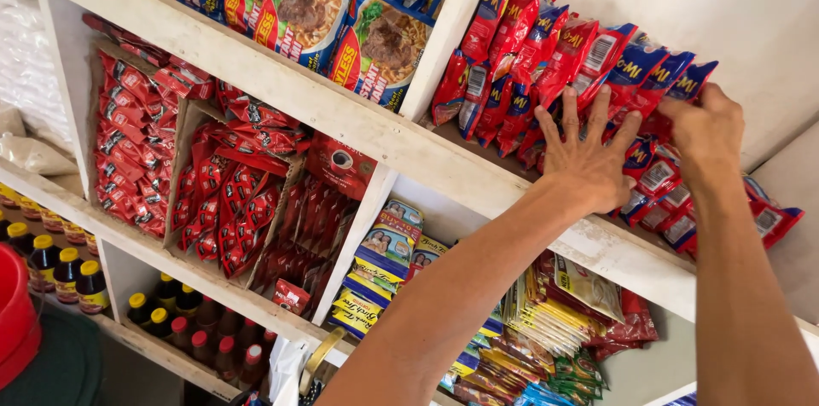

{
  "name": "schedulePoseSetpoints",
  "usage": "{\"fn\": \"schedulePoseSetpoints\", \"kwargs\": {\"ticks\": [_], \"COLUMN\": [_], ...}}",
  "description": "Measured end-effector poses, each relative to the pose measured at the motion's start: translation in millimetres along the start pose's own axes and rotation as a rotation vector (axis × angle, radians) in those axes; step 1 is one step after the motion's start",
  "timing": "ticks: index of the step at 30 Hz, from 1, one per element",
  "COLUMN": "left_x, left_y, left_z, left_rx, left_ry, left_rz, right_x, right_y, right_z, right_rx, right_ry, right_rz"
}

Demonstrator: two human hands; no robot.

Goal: Stocking and organizing small instant noodle packets on store shelves.

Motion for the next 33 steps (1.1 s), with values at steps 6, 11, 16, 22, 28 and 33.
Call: {"fn": "schedulePoseSetpoints", "kwargs": {"ticks": [6, 11, 16, 22, 28, 33], "left_x": [-1, -4, -6, -6, -5, -6], "left_y": [0, 4, 5, 5, 6, 10], "left_z": [-1, -1, -1, -1, 0, 0], "left_rx": [-0.002, 0.004, 0.022, 0.033, 0.028, 0.03], "left_ry": [-0.01, -0.007, -0.02, -0.028, -0.03, -0.028], "left_rz": [0.011, 0.022, 0.017, 0.044, 0.024, 0.073], "right_x": [25, 48, 51, 52, 29, -2], "right_y": [-2, -6, -2, -1, 11, 20], "right_z": [52, 84, 88, 93, 77, 57], "right_rx": [0.866, 0.882, 0.838, 0.799, 0.711, 0.556], "right_ry": [-0.057, 0.017, 0.016, -0.008, 0.037, 0.068], "right_rz": [-0.194, -0.159, -0.099, -0.071, 0.002, 0.061]}}
Point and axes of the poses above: each hand's wrist, its own x-axis towards the middle knuckle, its own y-axis out of the back of the hand, z = x × y, the point moved 3 cm from there along x, towards the middle knuckle, and after that the axes turned 6 degrees about -z, right-handed, at the moved point
